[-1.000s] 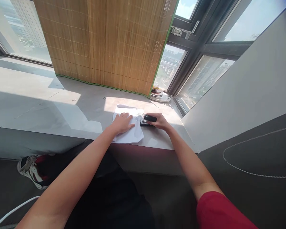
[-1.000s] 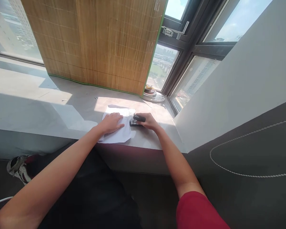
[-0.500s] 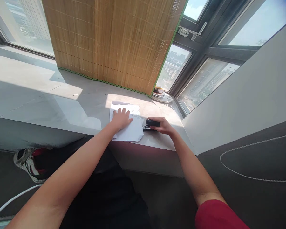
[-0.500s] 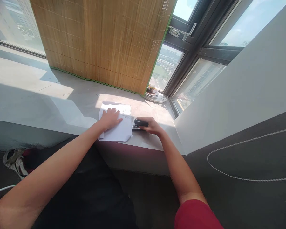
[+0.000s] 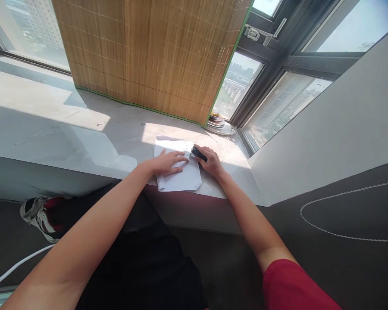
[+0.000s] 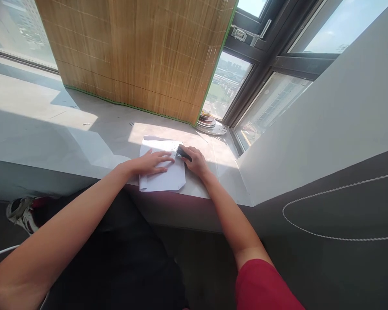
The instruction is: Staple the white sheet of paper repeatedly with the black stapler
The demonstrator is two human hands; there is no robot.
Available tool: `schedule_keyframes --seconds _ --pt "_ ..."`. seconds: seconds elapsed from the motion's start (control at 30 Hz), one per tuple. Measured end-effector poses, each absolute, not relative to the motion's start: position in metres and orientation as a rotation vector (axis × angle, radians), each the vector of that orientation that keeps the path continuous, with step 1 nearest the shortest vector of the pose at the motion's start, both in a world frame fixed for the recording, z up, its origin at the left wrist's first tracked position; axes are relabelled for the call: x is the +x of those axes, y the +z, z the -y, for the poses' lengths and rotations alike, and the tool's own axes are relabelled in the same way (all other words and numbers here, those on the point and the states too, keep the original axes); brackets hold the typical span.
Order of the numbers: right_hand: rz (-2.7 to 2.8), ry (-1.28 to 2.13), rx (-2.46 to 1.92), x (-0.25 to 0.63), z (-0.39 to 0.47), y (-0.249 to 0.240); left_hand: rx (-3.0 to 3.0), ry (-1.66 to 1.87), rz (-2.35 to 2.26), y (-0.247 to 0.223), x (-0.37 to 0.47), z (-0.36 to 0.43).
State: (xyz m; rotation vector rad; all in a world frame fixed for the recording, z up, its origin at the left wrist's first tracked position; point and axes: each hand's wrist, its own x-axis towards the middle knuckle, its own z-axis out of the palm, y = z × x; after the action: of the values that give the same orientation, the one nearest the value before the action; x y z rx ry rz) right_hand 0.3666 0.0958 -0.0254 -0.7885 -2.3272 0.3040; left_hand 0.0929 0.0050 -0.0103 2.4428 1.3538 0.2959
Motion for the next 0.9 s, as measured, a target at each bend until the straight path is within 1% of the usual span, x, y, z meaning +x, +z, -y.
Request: schedule_keyframes --seconds 0.1,0.23,0.37,0.53,0.7,0.9 --pt "2.348 0.179 -0.831 0.364 -0.093 -0.028 2.431 0.294 -1.325 -0.012 0.090 -0.005" --pt "2.339 0.104 -0.872 0.361 -0.089 -0.029 2.431 0.268 -1.315 -0.008 0.093 -0.004" --pt "2.338 0.060 -0.883 0.359 -0.087 -0.030 2.440 0.233 -1.300 -0.005 0.095 -0.003" --pt "2.387 0.005 -0.906 0.358 -0.086 -0.030 2.429 0.289 -1.293 -0.007 0.094 -0.004" --pt "2.389 -0.009 -0.896 0.357 -0.086 -0.031 2.448 0.221 -1.298 -0.008 0.093 -0.006" --pt "2.420 -0.041 -0.916 0.356 -0.084 -0.029 2.465 0.231 -1.303 -0.009 0.093 -0.007"
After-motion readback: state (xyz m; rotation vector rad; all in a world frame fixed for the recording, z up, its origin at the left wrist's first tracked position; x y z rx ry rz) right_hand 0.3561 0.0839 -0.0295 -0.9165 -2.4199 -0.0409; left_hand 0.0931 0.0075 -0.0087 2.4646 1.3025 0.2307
